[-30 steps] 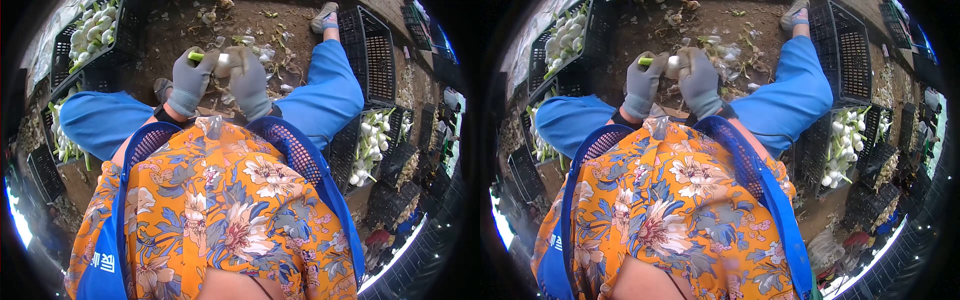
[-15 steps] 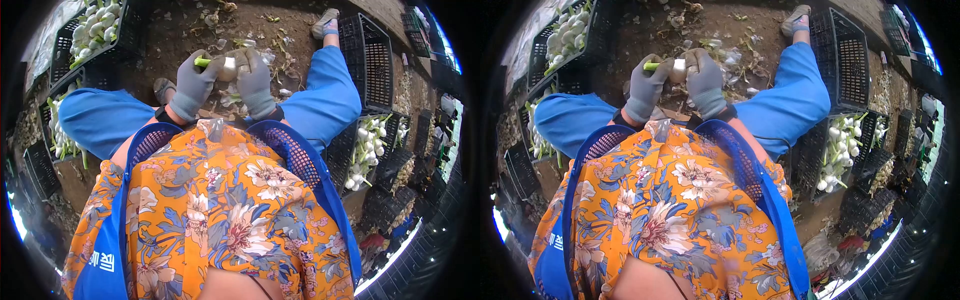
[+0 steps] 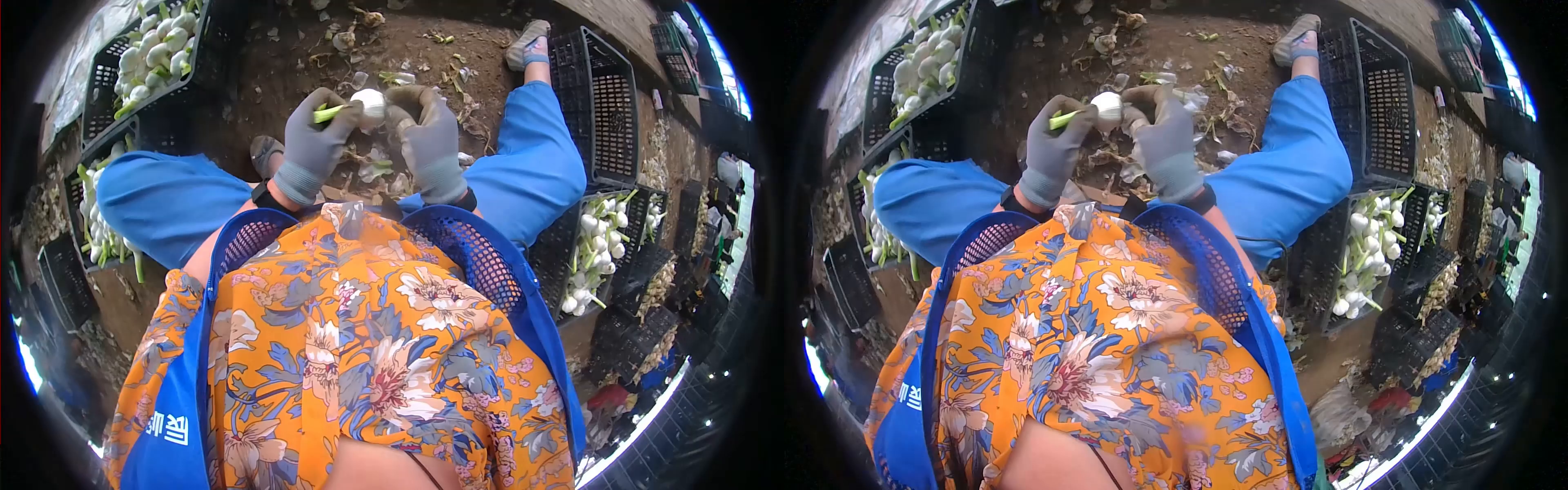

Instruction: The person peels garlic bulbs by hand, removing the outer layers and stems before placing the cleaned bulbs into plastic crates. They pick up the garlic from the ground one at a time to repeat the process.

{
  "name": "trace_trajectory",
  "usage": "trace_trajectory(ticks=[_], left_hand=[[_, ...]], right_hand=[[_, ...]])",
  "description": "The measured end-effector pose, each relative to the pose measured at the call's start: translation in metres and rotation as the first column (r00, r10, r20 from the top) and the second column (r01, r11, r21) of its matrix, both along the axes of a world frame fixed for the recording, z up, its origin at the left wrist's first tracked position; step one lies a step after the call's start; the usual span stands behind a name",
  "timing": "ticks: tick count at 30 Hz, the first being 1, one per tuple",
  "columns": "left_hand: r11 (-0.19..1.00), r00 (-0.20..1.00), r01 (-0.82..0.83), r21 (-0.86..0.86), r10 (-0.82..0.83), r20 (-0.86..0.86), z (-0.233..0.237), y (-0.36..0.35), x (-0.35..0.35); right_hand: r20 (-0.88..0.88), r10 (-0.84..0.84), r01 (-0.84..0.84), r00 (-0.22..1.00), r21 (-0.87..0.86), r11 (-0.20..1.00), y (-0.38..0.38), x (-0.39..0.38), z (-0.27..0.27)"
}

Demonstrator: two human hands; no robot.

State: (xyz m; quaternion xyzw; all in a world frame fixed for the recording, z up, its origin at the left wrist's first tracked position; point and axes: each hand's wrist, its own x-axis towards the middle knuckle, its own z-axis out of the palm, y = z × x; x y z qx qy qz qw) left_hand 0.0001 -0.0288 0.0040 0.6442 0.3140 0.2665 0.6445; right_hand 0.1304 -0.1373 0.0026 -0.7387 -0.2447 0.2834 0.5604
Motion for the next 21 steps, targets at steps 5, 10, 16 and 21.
trace_trajectory(ticks=[5,10,16,21], left_hand=[[0.883,0.976,0.010,-0.469,0.094,0.198,0.017,0.006,0.004],[0.982,0.995,-0.046,-0.185,0.061,0.078,0.010,0.002,0.000],[0.999,0.989,-0.028,-0.028,0.032,0.141,0.008,-0.005,0.003],[0.875,0.959,0.025,-0.483,0.115,0.259,0.018,0.005,-0.001]], right_hand=[[0.627,0.121,0.114,0.770,-0.322,0.940,-0.012,0.037,-0.027],[0.045,-0.028,0.024,0.999,0.095,0.995,-0.006,0.001,0.032],[0.354,-0.136,0.136,0.925,0.024,0.990,0.000,0.014,0.010],[0.605,0.105,0.117,0.789,-0.315,0.942,-0.022,0.039,-0.025]])
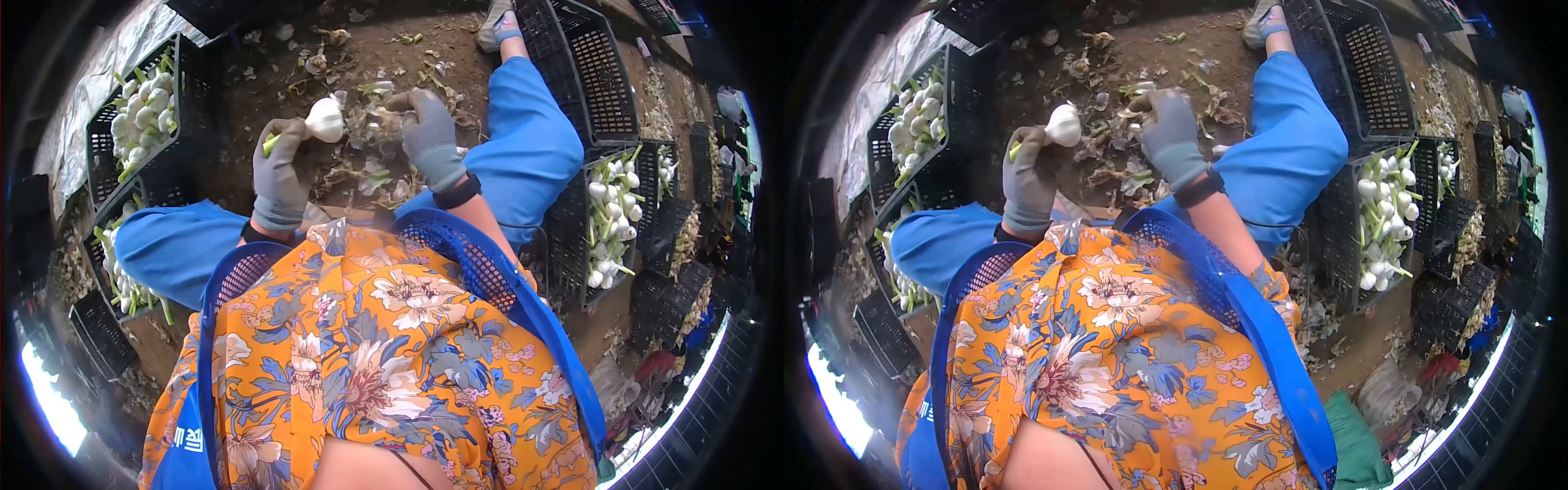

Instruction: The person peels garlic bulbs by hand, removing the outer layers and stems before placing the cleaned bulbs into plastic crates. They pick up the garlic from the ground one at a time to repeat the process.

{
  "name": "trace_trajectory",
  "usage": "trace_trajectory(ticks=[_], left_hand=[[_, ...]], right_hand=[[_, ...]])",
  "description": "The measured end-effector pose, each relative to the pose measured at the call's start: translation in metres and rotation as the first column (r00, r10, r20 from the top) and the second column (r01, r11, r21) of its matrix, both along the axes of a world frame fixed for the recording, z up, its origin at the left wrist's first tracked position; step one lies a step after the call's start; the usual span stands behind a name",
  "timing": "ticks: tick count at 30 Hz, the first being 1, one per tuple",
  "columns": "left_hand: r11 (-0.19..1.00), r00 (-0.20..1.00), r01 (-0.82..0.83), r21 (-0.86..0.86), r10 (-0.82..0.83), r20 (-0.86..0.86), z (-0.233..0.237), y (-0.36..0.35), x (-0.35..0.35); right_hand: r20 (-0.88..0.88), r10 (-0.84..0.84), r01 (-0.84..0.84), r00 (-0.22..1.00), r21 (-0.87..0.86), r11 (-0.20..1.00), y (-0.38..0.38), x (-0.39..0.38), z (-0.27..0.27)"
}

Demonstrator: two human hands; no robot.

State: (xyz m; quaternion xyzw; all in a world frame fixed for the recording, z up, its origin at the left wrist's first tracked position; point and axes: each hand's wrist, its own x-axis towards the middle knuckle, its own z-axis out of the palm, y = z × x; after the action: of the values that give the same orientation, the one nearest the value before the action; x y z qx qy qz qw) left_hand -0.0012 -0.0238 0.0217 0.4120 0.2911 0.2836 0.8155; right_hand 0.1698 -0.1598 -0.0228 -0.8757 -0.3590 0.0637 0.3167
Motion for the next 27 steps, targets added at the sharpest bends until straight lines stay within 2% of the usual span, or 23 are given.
trace_trajectory(ticks=[2,3,4,5,6,7,9,10,12,13,14,16,17,18,19,20,21,22,23,24,25,27], left_hand=[[0.963,0.978,0.068,-0.260,-0.013,0.209,-0.011,0.008,0.000],[0.948,0.978,0.071,-0.310,-0.005,0.209,-0.009,0.007,0.001],[0.948,0.978,0.080,-0.308,-0.015,0.209,-0.007,0.008,0.001],[0.964,0.978,0.125,-0.234,-0.080,0.194,-0.003,0.007,0.001],[0.972,0.974,0.172,-0.161,-0.144,0.175,0.000,0.006,0.002],[0.969,0.973,0.181,-0.166,-0.152,0.174,0.004,0.003,0.003],[0.967,0.986,0.148,0.208,-0.127,-0.109,0.009,-0.005,0.003],[0.967,0.985,0.154,0.205,-0.134,-0.110,0.009,-0.006,0.002],[0.876,0.986,0.156,0.457,-0.115,-0.116,0.010,-0.007,-0.001],[0.875,0.986,0.157,0.458,-0.115,-0.118,0.011,-0.008,-0.002],[0.891,0.988,0.152,0.428,-0.121,-0.098,0.015,-0.009,-0.002],[0.920,0.991,0.131,0.371,-0.122,-0.049,0.019,-0.007,0.001],[0.921,0.992,0.128,0.368,-0.118,-0.049,0.016,-0.006,-0.003],[0.860,0.988,0.155,0.486,-0.123,-0.098,0.012,-0.003,-0.007],[0.781,0.981,0.194,0.594,-0.139,-0.137,0.007,-0.001,-0.005],[0.808,0.973,0.227,0.543,-0.166,-0.159,0.011,-0.006,-0.002],[0.728,0.949,0.316,0.609,-0.252,-0.191,0.007,-0.004,0.001],[0.635,0.918,0.387,0.669,-0.333,-0.216,0.001,-0.007,0.008],[0.682,0.889,0.432,0.590,-0.432,-0.152,0.008,-0.021,0.016],[0.713,0.854,0.480,0.511,-0.513,-0.087,0.019,-0.031,0.021],[0.690,0.818,0.516,0.507,-0.573,-0.052,0.021,-0.037,0.026],[0.741,0.830,0.511,0.436,-0.558,-0.025,0.024,-0.039,0.026]], right_hand=[[-0.361,0.159,-0.036,0.919,0.324,0.945,-0.004,0.003,0.014],[-0.361,0.153,-0.029,0.920,0.325,0.945,-0.004,0.001,0.022],[-0.487,0.185,0.014,0.853,0.377,0.926,-0.001,-0.002,0.030],[-0.600,0.223,0.065,0.768,0.419,0.906,0.001,-0.007,0.038],[-0.602,0.214,0.074,0.770,0.417,0.906,0.003,-0.011,0.047],[-0.584,0.246,0.061,0.774,0.454,0.889,0.006,-0.016,0.056],[-0.555,0.257,0.040,0.791,0.466,0.884,0.009,-0.028,0.068],[-0.557,0.250,0.046,0.792,0.463,0.885,0.010,-0.028,0.063],[-0.498,0.201,0.009,0.844,0.388,0.921,0.012,-0.024,0.045],[-0.335,0.088,0.003,0.938,0.264,0.965,0.012,-0.020,0.038],[-0.336,0.086,0.006,0.938,0.264,0.964,0.008,-0.017,0.022],[-0.126,0.015,0.002,0.992,0.133,0.991,0.000,-0.006,-0.008],[-0.195,0.048,-0.011,0.980,0.190,0.982,-0.006,-0.007,0.003],[-0.197,0.040,-0.003,0.980,0.184,0.983,-0.006,-0.010,0.018],[-0.405,0.112,0.020,0.907,0.308,0.951,-0.005,-0.011,0.034],[-0.570,0.184,0.087,0.801,0.414,0.906,-0.009,-0.008,0.043],[-0.765,0.313,0.239,0.563,0.513,0.825,-0.011,-0.010,0.020],[-0.832,0.470,0.416,0.295,0.555,0.720,-0.013,-0.013,-0.013],[-0.615,0.431,0.155,0.660,0.673,0.724,-0.018,-0.014,-0.032],[-0.267,0.398,-0.144,0.878,0.644,0.751,-0.029,-0.014,-0.038],[-0.787,0.534,0.426,0.308,0.616,0.663,-0.047,-0.017,0.030],[-0.629,0.337,0.339,0.700,0.709,0.618,-0.098,0.002,0.048]])
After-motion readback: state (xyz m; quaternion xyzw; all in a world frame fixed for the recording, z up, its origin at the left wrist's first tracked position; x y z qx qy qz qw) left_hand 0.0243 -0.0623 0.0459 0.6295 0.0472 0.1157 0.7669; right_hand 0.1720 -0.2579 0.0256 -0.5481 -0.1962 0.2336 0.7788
